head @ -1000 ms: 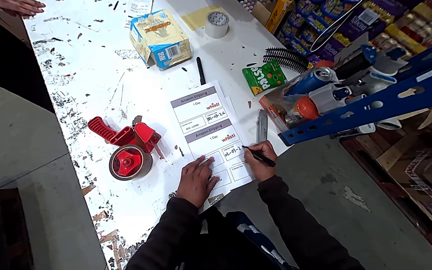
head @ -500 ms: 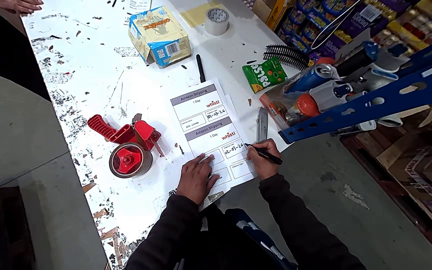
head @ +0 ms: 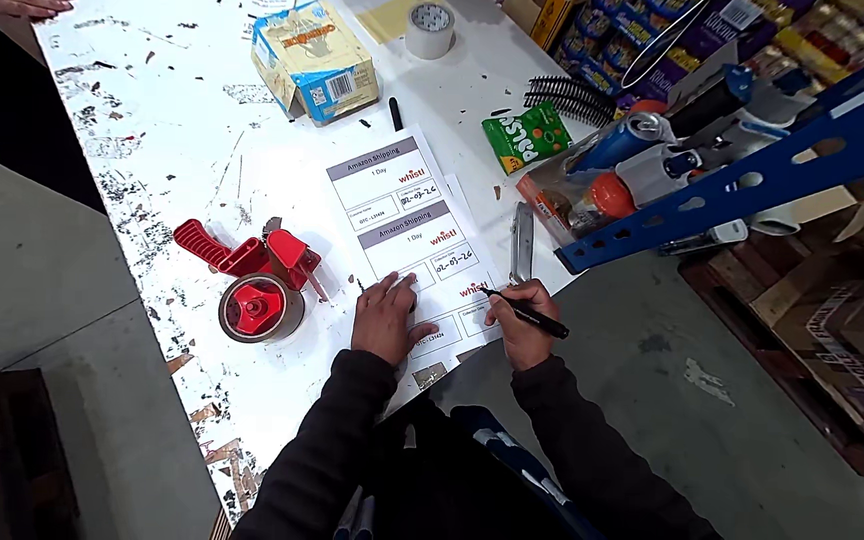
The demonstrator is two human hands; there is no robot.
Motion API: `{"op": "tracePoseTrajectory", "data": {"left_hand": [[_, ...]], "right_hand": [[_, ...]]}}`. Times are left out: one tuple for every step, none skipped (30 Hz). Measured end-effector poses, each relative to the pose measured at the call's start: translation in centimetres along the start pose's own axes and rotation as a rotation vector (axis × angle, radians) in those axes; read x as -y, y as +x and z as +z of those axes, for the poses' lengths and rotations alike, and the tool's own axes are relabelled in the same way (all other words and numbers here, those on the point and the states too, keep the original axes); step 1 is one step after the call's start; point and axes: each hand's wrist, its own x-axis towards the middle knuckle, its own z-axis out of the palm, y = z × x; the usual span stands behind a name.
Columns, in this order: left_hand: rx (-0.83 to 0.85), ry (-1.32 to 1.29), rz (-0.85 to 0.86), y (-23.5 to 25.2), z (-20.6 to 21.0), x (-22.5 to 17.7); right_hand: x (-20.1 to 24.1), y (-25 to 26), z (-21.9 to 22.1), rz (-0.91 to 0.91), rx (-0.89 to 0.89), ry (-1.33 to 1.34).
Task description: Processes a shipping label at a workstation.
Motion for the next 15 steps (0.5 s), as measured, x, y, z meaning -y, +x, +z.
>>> {"op": "tracePoseTrajectory", "data": {"left_hand": [[0.007,0.02,-0.011,0.1,-0.1,0.1],[0.009,0.039,-0.022,0.2,-0.1,0.1],[-0.002,0.057,-0.026,0.2,-0.1,0.2],[-0.032,0.066,-0.017,0.1,0.0,0.1],[-0.082,0.074,0.012,-0.2,0.1,0.0],[-0.138,0.079,0.054,-0.6,0.3,-0.1],[-0.183,0.077,0.097,-1.0,0.4,-0.4],[-0.208,0.062,0.138,-1.5,0.6,-0.8],[-0.214,0.038,0.166,-1.9,0.8,-1.1],[-0.202,0.018,0.18,-2.2,1.1,-1.3],[-0.17,0.009,0.174,-2.5,1.4,-1.4],[-0.135,0.013,0.16,-2.6,1.6,-1.4],[-0.113,0.016,0.147,-2.6,1.6,-1.4],[-0.104,0.019,0.137,-2.5,1.5,-1.4],[-0.1,0.022,0.127,-2.3,1.5,-1.4]], "right_hand": [[-0.2,-0.3,-0.1,0.012,-0.002,0.003],[-0.3,-0.4,-0.1,0.022,-0.006,0.011],[-0.5,-0.4,0.0,0.033,-0.016,0.026],[-0.6,-0.4,0.1,0.044,-0.019,0.04],[-0.7,-0.4,0.2,0.053,-0.02,0.056],[-0.7,-0.3,0.3,0.064,-0.023,0.071],[-0.7,-0.2,0.6,0.076,-0.026,0.078],[-0.7,-0.1,0.8,0.086,-0.031,0.077],[-0.7,0.0,1.1,0.095,-0.038,0.073],[-0.8,0.2,1.3,0.1,-0.039,0.064],[-0.9,0.3,1.4,0.102,-0.033,0.051],[-1.0,0.5,1.6,0.104,-0.024,0.04],[-1.1,0.8,1.7,0.104,-0.018,0.037],[-1.2,1.2,1.8,0.103,-0.018,0.044],[-1.4,1.7,2.0,0.093,-0.023,0.064]]}}
